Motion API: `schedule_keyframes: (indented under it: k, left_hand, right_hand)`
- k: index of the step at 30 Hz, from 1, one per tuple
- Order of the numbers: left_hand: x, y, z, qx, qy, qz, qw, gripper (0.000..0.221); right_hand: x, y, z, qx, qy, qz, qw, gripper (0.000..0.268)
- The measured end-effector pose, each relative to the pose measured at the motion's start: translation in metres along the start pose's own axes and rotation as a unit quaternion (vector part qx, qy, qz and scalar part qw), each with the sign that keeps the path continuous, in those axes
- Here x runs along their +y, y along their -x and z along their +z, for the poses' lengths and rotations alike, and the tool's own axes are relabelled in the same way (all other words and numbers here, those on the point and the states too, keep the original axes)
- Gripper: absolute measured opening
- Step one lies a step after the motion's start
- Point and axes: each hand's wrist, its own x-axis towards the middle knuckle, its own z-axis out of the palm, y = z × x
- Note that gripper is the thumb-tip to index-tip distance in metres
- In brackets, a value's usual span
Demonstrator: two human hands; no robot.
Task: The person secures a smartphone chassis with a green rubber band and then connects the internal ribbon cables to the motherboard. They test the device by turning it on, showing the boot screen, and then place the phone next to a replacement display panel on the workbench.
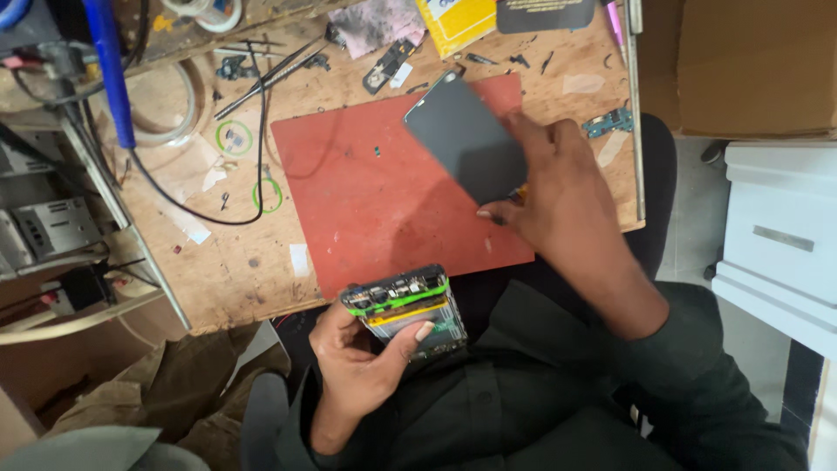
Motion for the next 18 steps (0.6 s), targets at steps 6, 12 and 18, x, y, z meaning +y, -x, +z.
schedule_keyframes:
  k: [6, 12, 18]
  left_hand:
    - [0.01, -0.011, -0.011, 0.024, 0.043, 0.005, 0.999, 0.036]
    - [0.032, -0.033, -0.017, -0.051, 0.187, 0.062, 0.979, 0.042]
    - [0.061, -0.032, -0.024, -0.175, 0.205, 0.075, 0.96, 0.032]
  right_hand:
    - [0.036, 0.002, -0.005, -0.14, -0.227, 0.082, 0.96, 0.02]
    - [0.0, 0.038, -0.006, 0.009, -0.568, -0.01, 0.823, 0.06]
    - [-0.037, 0.044, -0.025, 0.027, -0.58, -0.064, 0.812, 0.066]
